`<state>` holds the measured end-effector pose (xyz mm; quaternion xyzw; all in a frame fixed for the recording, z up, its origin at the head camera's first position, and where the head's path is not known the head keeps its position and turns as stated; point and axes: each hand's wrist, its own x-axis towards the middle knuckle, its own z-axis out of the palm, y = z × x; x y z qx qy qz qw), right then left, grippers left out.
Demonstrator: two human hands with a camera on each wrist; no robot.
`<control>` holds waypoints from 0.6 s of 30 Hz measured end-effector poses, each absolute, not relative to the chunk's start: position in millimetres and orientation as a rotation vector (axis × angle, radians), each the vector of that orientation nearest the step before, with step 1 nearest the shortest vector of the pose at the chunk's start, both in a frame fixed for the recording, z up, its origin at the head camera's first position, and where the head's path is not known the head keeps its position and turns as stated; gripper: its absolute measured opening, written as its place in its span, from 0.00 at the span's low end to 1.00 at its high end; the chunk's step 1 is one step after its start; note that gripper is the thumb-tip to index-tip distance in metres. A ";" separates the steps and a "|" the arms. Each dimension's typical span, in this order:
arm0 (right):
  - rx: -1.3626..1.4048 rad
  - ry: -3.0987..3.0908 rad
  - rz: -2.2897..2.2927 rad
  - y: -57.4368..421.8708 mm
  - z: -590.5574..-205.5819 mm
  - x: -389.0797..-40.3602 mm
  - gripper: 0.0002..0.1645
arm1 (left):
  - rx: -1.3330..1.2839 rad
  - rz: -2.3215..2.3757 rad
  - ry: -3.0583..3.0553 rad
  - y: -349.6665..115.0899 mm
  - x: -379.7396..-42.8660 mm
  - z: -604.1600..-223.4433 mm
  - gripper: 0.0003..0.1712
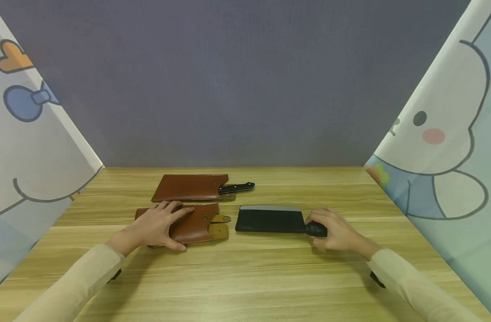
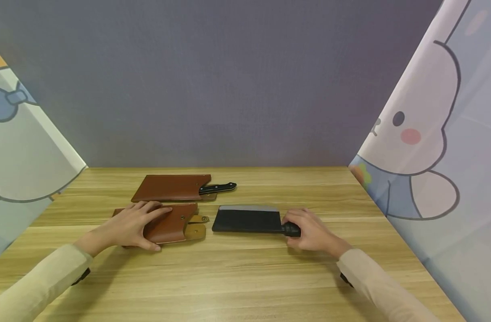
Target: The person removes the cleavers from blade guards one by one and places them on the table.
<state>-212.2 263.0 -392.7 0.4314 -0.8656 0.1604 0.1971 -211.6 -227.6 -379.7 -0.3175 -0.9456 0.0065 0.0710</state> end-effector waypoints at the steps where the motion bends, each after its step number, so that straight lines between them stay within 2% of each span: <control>1: 1.201 -2.428 0.446 263.9 -392.7 -211.8 0.22 | -0.958 0.015 -2.848 -227.1 -211.9 -380.0 0.60; 18: 1.175 -2.467 0.403 269.8 -390.7 -204.8 0.21 | -0.991 -0.034 -2.860 -222.3 -216.7 -381.6 0.59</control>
